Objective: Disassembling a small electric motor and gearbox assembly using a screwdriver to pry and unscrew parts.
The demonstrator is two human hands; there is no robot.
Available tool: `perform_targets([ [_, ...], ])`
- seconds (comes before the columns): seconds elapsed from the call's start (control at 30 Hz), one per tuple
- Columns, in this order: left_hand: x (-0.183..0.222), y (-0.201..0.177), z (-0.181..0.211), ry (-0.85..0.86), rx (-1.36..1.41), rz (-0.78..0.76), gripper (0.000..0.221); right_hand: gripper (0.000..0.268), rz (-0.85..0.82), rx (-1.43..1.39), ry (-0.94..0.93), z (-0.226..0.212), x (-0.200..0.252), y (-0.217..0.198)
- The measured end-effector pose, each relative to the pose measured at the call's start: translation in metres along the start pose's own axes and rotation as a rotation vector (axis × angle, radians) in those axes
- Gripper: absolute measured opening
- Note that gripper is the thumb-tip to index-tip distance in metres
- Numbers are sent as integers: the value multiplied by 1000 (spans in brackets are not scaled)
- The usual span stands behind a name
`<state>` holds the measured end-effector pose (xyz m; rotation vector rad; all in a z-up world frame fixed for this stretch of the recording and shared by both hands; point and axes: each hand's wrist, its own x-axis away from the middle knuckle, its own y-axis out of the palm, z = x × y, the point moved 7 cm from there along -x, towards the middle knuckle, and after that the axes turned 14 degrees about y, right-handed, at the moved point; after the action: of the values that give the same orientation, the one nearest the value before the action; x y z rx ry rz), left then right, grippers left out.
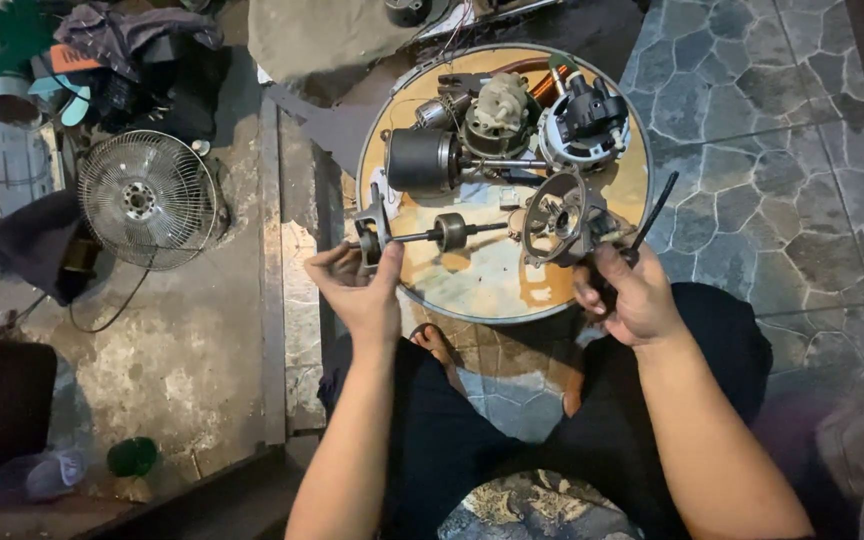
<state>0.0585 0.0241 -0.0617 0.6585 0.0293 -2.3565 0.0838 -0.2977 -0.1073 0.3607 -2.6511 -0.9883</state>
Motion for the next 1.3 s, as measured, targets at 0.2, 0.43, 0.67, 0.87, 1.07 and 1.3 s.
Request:
perform_targets([
  [0.2, 28, -6, -40, -108, 90, 124, 60, 31, 42, 56, -19, 3, 5, 0],
  [0.43, 29, 12, -37, -159, 56, 56, 60, 39, 50, 140, -16, -7, 7, 20],
  [0.67, 18, 10, -28, -211, -69, -145, 67, 41, 86, 169, 8, -3, 9, 22],
  [0.87, 15, 6, -5, -289, -184, -207, 73, 44, 122, 273, 41, -2, 6, 20],
  [1.07, 7, 2, 11, -342, -237, -237, 79, 50, 226, 415, 137, 7, 3, 21],
  [1.3, 14, 0, 11, -317, -232, -284, 82, 57, 243, 720, 136, 5, -8, 44],
])
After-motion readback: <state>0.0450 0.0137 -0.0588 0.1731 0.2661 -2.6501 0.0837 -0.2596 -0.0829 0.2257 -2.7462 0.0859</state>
